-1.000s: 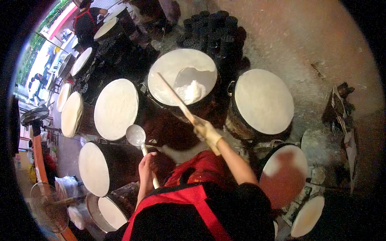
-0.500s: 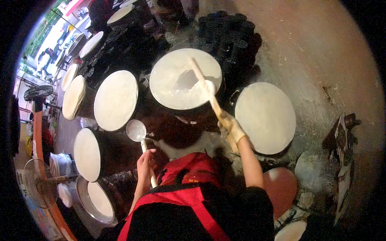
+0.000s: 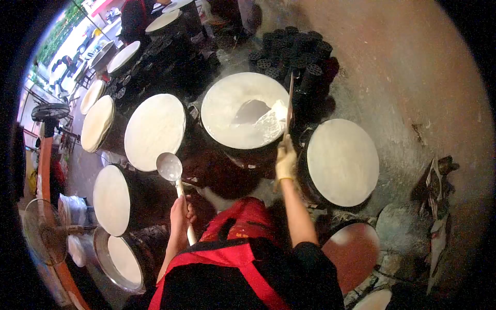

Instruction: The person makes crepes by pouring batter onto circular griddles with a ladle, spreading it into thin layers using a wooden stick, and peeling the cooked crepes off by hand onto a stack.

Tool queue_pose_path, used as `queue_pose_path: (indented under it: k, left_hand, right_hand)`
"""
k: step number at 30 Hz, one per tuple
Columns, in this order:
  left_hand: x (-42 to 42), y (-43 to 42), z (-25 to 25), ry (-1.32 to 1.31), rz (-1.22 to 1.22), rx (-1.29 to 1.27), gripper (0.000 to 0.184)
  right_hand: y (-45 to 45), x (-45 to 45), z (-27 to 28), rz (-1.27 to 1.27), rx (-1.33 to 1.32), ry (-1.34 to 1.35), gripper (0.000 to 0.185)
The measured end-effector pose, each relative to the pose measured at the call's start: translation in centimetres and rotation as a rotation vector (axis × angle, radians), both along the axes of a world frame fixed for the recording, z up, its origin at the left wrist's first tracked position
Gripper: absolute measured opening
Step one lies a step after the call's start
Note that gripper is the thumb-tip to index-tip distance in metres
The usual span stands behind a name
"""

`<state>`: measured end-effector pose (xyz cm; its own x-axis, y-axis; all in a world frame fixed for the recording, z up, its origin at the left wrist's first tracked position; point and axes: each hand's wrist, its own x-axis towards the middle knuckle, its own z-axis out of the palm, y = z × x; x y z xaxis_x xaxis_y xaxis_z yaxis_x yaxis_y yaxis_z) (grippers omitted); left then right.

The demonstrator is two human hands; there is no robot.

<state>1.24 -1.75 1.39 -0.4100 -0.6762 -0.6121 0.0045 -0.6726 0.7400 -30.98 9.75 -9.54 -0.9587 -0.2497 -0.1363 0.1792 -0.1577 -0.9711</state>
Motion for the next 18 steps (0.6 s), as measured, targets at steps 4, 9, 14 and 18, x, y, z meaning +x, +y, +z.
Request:
queue_pose_path:
  k: [4, 9, 14, 18]
  left_hand:
    - [0.0, -0.7, 0.2, 0.004, -0.066, 0.052, 0.023]
    - [-0.2, -0.9, 0.5, 0.043, -0.058, 0.106, 0.017]
    - [0.6, -1.3, -0.3, 0.029, -0.123, 0.046, 0.017]
    - [1.4, -1.7, -0.6, 0.077, -0.191, 0.14, 0.018]
  right_hand:
    - [-6.5, 2.8, -1.3, 0.09, -0.341, -0.397, 0.032]
    - [-3.1, 1.4, -1.2, 0.225, 0.261, 0.326, 0.032]
    - [-1.4, 4.9, 0.0, 0.14, 0.107, -0.062, 0.04]
    - [-3.1, 5.7, 1.4, 0.384, 0.433, 0.159, 0.04]
